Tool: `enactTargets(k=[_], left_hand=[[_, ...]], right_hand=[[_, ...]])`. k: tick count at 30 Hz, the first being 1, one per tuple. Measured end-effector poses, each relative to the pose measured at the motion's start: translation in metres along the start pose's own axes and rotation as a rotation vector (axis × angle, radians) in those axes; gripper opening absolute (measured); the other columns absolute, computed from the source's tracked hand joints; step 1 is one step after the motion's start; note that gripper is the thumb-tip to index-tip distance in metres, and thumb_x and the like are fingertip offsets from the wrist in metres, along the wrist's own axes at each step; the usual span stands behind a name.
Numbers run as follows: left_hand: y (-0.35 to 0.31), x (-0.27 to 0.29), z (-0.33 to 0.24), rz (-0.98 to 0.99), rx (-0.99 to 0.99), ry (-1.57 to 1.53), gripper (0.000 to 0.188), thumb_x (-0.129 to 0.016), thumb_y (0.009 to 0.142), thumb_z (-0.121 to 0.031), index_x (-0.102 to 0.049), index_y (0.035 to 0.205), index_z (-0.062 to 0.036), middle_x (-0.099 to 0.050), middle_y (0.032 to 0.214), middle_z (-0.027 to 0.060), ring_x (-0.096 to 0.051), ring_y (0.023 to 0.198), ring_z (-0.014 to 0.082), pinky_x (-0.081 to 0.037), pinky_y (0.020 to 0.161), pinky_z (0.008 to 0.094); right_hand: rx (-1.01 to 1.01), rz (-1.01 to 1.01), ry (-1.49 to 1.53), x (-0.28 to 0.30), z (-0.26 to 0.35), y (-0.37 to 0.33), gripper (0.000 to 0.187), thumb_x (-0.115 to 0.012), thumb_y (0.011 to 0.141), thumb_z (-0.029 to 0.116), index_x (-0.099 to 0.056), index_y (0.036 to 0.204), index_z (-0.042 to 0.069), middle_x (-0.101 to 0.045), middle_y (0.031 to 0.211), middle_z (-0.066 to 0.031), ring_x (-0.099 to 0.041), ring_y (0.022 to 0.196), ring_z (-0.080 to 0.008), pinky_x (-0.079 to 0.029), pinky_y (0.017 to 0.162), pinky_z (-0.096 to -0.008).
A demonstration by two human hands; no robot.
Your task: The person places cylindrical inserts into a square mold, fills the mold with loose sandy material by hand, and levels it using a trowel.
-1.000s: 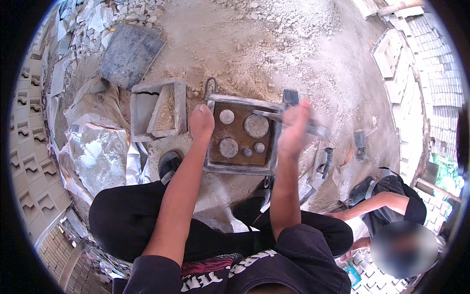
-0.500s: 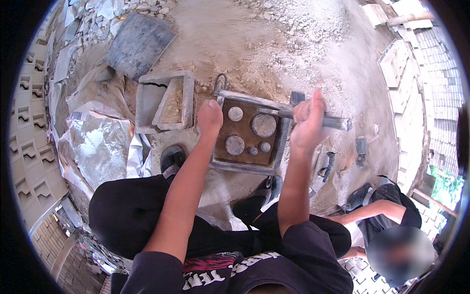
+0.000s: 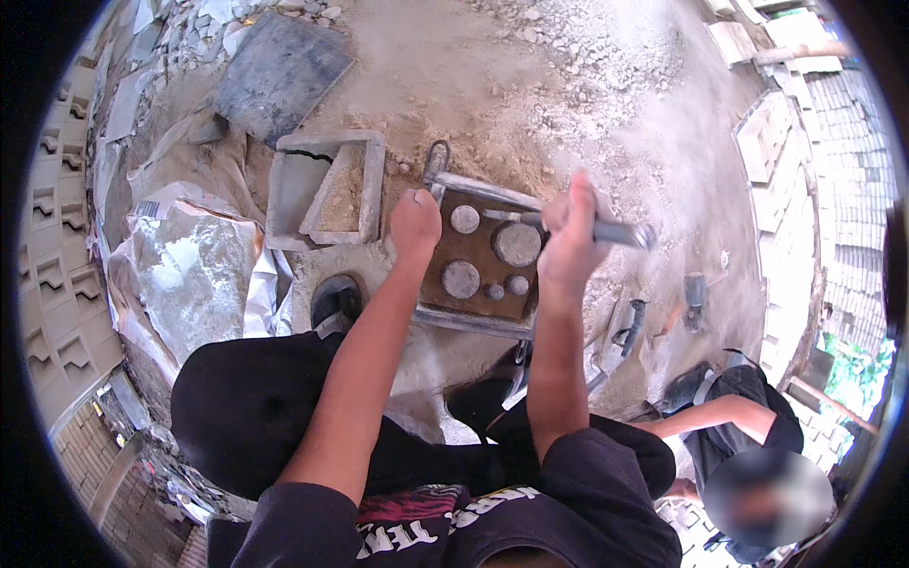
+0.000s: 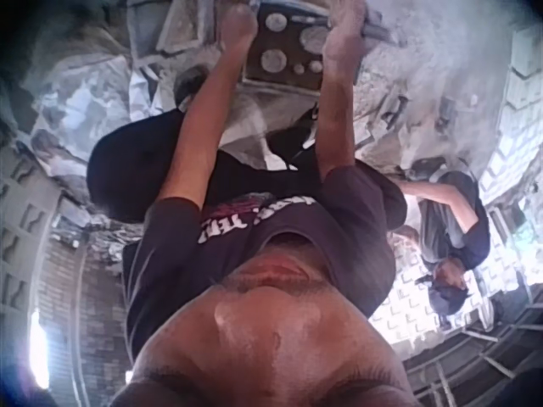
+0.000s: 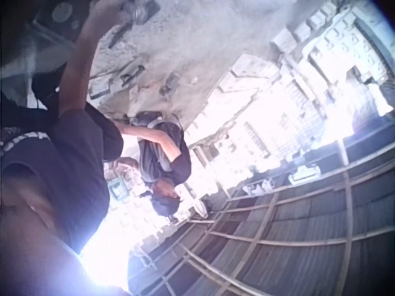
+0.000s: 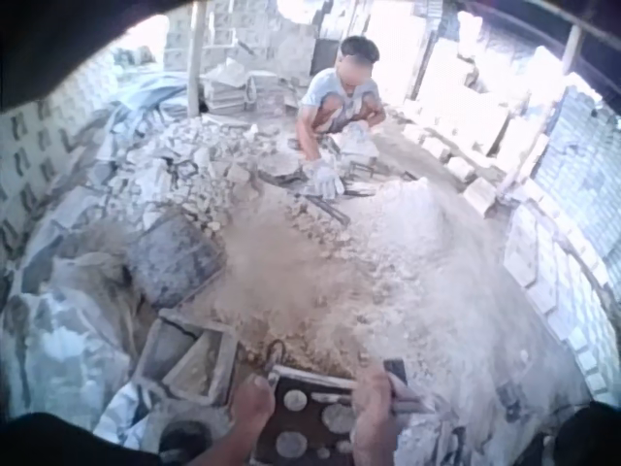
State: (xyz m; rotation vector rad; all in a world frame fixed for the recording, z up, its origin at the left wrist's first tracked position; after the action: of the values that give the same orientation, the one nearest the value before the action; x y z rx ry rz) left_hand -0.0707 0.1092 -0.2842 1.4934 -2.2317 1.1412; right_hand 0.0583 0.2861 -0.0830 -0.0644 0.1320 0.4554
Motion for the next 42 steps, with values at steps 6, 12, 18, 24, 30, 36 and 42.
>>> enactTargets(k=[6, 12, 18, 24, 30, 36, 42], left_hand=[[0.003, -0.001, 0.002, -0.016, -0.004, -0.027, 0.041, -0.037, 0.087, -0.03, -0.062, 0.095, 0.0017, -0.063, 0.1, 0.0288, -0.058, 0.097, 0.0466, -0.043, 0.087, 0.0523], [0.001, 0.002, -0.005, 0.004, 0.019, -0.011, 0.042, -0.037, 0.087, -0.031, -0.061, 0.097, 0.0018, -0.062, 0.101, 0.0291, -0.057, 0.1, 0.0463, -0.043, 0.088, 0.0517], [-0.002, -0.002, 0.002, 0.025, 0.04, -0.022, 0.043, -0.037, 0.086, -0.031, -0.061, 0.098, 0.0024, -0.062, 0.103, 0.0294, -0.057, 0.101, 0.0466, -0.042, 0.089, 0.0521], [0.001, 0.003, -0.001, 0.0, 0.029, -0.042, 0.042, -0.038, 0.086, -0.031, -0.062, 0.098, 0.0019, -0.062, 0.101, 0.0296, -0.058, 0.098, 0.0473, -0.043, 0.088, 0.0529], [0.005, 0.0, 0.003, -0.008, 0.017, -0.028, 0.042, -0.038, 0.086, -0.031, -0.062, 0.098, 0.0014, -0.063, 0.101, 0.0294, -0.058, 0.097, 0.048, -0.043, 0.087, 0.0537], [-0.002, 0.003, -0.004, 0.007, 0.041, -0.04, 0.043, -0.037, 0.088, -0.032, -0.062, 0.097, 0.0025, -0.062, 0.101, 0.0296, -0.057, 0.099, 0.0476, -0.042, 0.087, 0.0524], [-0.001, -0.001, 0.002, 0.016, 0.023, -0.039, 0.041, -0.038, 0.086, -0.03, -0.061, 0.099, 0.0019, -0.062, 0.101, 0.0303, -0.057, 0.098, 0.0479, -0.043, 0.088, 0.0528]], right_hand=[[0.035, -0.018, -0.115, -0.018, -0.01, -0.002, 0.042, -0.056, 0.096, 0.023, -0.045, 0.058, 0.01, -0.042, 0.053, 0.0059, -0.036, 0.048, -0.0035, -0.025, 0.044, -0.0238], [0.253, 0.046, -0.474, -0.018, -0.033, -0.006, 0.038, -0.053, 0.097, 0.021, -0.053, 0.062, 0.007, -0.041, 0.052, 0.0065, -0.035, 0.048, -0.0028, -0.023, 0.045, -0.0236], [0.169, -0.015, -0.04, -0.021, -0.011, -0.01, 0.038, -0.054, 0.098, 0.019, -0.053, 0.062, 0.006, -0.044, 0.053, 0.0056, -0.038, 0.051, -0.0023, -0.025, 0.045, -0.0246], [0.089, 0.064, 0.041, -0.043, 0.013, 0.003, 0.04, -0.054, 0.098, 0.023, -0.051, 0.062, 0.007, -0.045, 0.053, 0.0045, -0.04, 0.051, -0.0046, -0.028, 0.045, -0.0244], [0.2, 0.067, -0.131, -0.041, -0.005, 0.004, 0.042, -0.051, 0.1, 0.024, -0.046, 0.06, 0.008, -0.041, 0.051, 0.0043, -0.035, 0.046, -0.0046, -0.025, 0.043, -0.0246], [0.319, 0.105, -0.382, -0.059, 0.001, 0.001, 0.043, -0.051, 0.1, 0.025, -0.046, 0.06, 0.009, -0.04, 0.051, 0.0061, -0.034, 0.046, -0.003, -0.023, 0.041, -0.025], [0.146, 0.138, -0.118, -0.062, 0.006, 0.001, 0.042, -0.052, 0.099, 0.027, -0.049, 0.062, 0.007, -0.041, 0.052, 0.0051, -0.037, 0.049, -0.0035, -0.025, 0.043, -0.0243]])
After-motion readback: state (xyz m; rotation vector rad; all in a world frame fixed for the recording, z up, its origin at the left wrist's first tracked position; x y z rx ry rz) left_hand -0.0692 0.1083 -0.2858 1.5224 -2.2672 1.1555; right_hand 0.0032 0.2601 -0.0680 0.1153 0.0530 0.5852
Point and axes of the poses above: each hand's wrist, its own y-axis towards the middle knuckle, its own x-axis out of the back of the hand, z = x × y, the point moved 9 cm from there along y, towards the middle knuckle
